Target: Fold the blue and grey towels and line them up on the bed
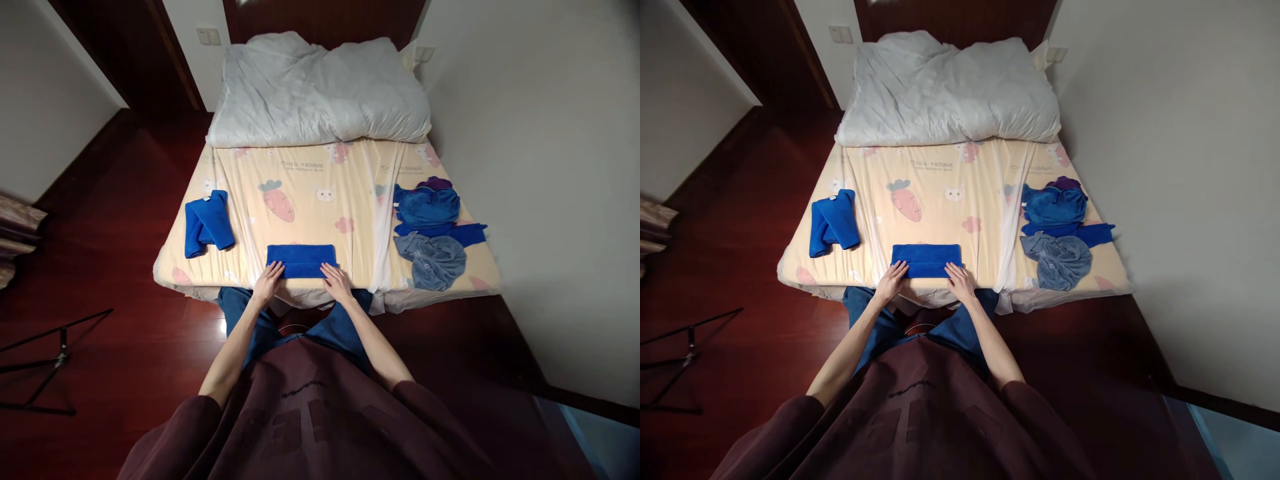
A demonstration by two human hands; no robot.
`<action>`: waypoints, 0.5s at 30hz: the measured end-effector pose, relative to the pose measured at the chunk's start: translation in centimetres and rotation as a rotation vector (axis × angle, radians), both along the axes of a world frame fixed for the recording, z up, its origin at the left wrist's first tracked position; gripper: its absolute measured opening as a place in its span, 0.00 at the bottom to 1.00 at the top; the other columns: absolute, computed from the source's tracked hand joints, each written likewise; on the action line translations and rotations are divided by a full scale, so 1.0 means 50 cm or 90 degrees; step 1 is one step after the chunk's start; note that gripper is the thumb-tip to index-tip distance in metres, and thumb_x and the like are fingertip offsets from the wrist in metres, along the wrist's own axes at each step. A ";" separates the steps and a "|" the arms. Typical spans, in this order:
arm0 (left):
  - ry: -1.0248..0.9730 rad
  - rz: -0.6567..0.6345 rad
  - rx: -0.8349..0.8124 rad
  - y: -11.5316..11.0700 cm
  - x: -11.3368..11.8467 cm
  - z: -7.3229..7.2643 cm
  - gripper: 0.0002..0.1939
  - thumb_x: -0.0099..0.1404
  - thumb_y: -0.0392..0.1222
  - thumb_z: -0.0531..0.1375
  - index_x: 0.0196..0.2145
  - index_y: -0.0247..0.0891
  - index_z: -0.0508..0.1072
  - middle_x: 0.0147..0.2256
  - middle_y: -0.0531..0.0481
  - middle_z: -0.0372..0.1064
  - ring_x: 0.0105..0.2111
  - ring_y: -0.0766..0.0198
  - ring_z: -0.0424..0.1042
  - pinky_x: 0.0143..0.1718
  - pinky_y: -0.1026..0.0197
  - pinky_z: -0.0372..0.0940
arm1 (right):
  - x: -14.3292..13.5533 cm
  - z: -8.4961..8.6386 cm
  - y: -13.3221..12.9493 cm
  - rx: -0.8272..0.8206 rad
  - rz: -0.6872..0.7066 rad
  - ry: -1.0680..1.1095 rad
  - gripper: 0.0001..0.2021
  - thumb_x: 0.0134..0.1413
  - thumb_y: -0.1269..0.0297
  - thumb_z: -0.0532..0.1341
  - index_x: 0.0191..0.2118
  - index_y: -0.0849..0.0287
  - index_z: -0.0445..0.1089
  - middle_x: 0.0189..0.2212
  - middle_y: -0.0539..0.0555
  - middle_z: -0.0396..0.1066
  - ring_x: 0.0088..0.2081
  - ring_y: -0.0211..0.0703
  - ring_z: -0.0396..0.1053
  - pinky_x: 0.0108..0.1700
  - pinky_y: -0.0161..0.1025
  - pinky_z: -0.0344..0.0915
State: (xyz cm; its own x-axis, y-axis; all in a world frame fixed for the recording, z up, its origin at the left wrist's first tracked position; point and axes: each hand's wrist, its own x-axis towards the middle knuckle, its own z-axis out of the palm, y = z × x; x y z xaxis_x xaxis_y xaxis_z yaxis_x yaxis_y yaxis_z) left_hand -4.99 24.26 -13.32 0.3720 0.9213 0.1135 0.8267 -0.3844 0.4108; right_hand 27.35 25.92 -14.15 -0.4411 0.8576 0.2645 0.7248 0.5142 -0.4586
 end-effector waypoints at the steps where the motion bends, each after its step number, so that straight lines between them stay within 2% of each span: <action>1: 0.007 0.006 0.000 0.002 -0.001 0.000 0.34 0.64 0.30 0.51 0.68 0.36 0.60 0.69 0.45 0.54 0.71 0.53 0.47 0.71 0.44 0.49 | 0.003 -0.003 0.002 0.004 -0.010 -0.007 0.27 0.62 0.73 0.52 0.66 0.58 0.64 0.66 0.55 0.62 0.69 0.47 0.57 0.69 0.53 0.56; 5: 0.031 0.033 -0.001 0.013 0.000 0.002 0.36 0.62 0.26 0.48 0.68 0.34 0.60 0.69 0.42 0.53 0.71 0.54 0.48 0.71 0.46 0.48 | 0.005 -0.010 0.017 0.002 -0.050 -0.050 0.30 0.58 0.77 0.53 0.66 0.60 0.64 0.65 0.57 0.63 0.68 0.48 0.57 0.70 0.55 0.53; 10: 0.047 0.040 -0.011 0.028 0.000 0.013 0.36 0.62 0.26 0.49 0.68 0.36 0.60 0.68 0.42 0.55 0.70 0.54 0.51 0.71 0.46 0.48 | -0.004 -0.004 0.043 -0.041 -0.081 -0.087 0.33 0.50 0.79 0.57 0.65 0.60 0.66 0.64 0.59 0.65 0.67 0.51 0.60 0.68 0.55 0.56; 15: 0.025 0.020 -0.029 0.012 -0.015 0.013 0.34 0.61 0.27 0.52 0.65 0.32 0.64 0.67 0.38 0.56 0.69 0.51 0.53 0.71 0.44 0.49 | 0.007 0.006 0.026 -0.055 -0.078 -0.064 0.30 0.51 0.78 0.57 0.62 0.59 0.70 0.62 0.58 0.68 0.65 0.52 0.64 0.65 0.54 0.59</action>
State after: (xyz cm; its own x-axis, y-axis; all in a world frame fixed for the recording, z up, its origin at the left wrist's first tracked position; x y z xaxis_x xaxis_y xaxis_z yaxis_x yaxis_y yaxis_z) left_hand -5.74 24.86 -12.68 0.3455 0.9367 0.0569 0.8539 -0.3390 0.3948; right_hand 27.72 27.22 -13.86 -0.3523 0.9241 0.1481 0.8239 0.3813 -0.4193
